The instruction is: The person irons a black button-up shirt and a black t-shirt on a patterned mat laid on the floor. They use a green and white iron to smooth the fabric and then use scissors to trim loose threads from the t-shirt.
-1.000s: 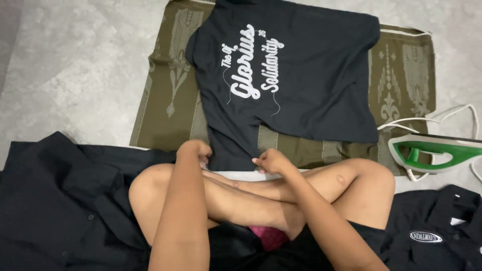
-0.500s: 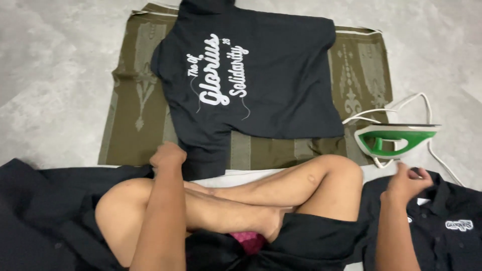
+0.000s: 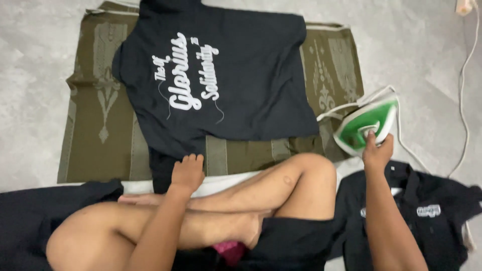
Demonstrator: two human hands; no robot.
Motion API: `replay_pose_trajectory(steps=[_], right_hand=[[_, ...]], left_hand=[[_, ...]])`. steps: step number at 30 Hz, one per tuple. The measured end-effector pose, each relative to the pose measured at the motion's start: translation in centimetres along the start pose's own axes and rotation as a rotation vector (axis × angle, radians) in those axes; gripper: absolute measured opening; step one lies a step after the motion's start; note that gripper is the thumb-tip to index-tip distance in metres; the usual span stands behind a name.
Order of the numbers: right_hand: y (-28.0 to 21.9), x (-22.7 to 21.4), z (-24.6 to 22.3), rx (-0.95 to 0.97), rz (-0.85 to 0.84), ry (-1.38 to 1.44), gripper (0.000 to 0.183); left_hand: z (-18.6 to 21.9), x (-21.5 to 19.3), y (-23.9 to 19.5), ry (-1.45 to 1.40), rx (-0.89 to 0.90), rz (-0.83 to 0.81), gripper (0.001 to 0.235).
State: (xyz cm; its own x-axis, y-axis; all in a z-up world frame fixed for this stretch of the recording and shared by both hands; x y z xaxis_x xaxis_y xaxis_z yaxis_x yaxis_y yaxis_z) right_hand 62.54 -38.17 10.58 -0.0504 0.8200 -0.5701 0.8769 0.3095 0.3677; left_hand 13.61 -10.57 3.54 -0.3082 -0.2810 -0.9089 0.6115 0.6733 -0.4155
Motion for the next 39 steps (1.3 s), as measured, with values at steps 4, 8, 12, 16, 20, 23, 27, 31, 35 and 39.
replay_pose_trajectory(steps=[4,8,12,16,20,23,27,31,35,39], right_hand=[[1.1,1.9,-13.4,-0.294,-0.147,-0.182,0.035],[-3.0,7.9,-26.9,-0.526,-0.607,-0.289,0.043],[-9.5,17.7,-31.4,-0.695,-0.889,-0.339,0.035],[-13.9,24.5,-31.1,-0.729,-1.128,-0.417,0.040],[-12.3,24.4,-28.5,-0.607,-1.196,-0.464,0.043],[-8.3,21.2,-25.9,-0.493,-1.172,-0.475,0.043],[-4.3,18.1,-21.0,-0.457,-1.071,-0.521,0.042],[-4.2,16.3,-20.6,-0.515,-1.016,-0.608,0.042],[-5.6,17.2,-22.4,-0.658,-1.113,-0.603,0.040],[-6.6,20.0,-24.9,-0.635,-1.079,-0.531,0.043]], left_hand=[[0.2,0.8,0.5,0.052,0.027,0.062,0.031],[0.6,0.7,0.8,0.036,0.042,0.026,0.029],[0.4,0.6,0.8,0.071,0.035,0.017,0.031],[0.3,-0.3,-0.4,0.027,0.035,0.003,0.037],[0.4,0.9,-0.1,0.010,0.023,-0.053,0.045],[0.5,0.4,-0.4,-0.022,0.003,-0.124,0.046],[0.7,1.7,0.6,-0.026,-0.006,-0.162,0.047],[1.1,2.8,1.2,-0.006,-0.014,-0.184,0.041],[2.3,1.0,-0.4,-0.049,-0.112,-0.227,0.030],[3.5,2.0,-1.7,-0.088,-0.201,-0.261,0.033]])
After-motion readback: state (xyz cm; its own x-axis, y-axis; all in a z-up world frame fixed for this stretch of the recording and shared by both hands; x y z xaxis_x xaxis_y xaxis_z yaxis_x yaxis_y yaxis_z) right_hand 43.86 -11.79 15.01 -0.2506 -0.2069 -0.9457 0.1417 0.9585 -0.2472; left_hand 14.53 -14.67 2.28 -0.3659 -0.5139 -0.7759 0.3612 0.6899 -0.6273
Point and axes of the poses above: each hand's wrist, its own y-axis towards the middle knuckle, its own x-axis out of the palm, z = x × y, the point moved 5 cm from there along y, towards the middle knuckle, and after that the axes turned 8 degrees about y, right-handed, at the moved point
